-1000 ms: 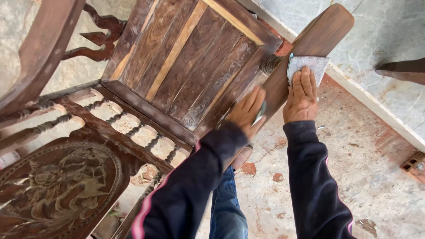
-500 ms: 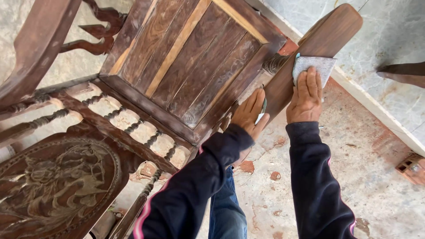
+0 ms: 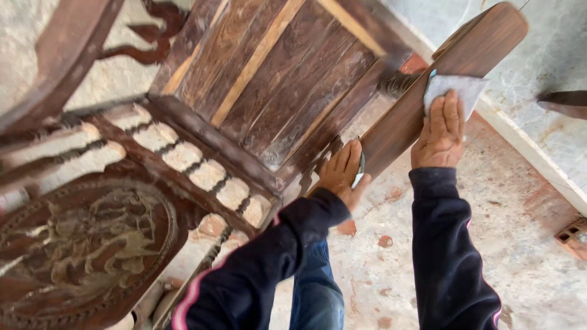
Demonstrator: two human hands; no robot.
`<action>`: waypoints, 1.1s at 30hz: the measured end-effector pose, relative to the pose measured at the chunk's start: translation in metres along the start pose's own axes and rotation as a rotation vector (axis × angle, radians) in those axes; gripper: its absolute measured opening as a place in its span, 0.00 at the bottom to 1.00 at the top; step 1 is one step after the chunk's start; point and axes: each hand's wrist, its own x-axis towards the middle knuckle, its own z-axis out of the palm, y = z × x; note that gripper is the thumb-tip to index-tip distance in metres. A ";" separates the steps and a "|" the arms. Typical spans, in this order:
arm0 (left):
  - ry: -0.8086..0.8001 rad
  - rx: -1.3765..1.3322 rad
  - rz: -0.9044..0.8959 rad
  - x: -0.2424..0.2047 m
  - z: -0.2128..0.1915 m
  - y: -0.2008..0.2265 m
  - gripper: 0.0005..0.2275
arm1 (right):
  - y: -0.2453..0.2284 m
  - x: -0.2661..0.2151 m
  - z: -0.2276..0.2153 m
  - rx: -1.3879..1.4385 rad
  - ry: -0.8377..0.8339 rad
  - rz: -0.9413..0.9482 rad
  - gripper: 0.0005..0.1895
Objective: The recorder is sanding and wiping down the wooden frame of a rocking chair to prepare it for finishing.
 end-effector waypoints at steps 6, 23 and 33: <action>-0.127 0.122 0.155 -0.131 -0.035 -0.065 0.31 | 0.000 -0.002 0.008 0.018 0.040 0.009 0.19; -0.357 0.523 0.385 -0.105 -0.021 -0.038 0.36 | 0.001 0.001 0.007 0.027 0.065 0.021 0.18; 0.088 0.491 0.453 -0.021 0.003 -0.002 0.29 | -0.003 0.000 0.000 0.045 0.035 -0.017 0.19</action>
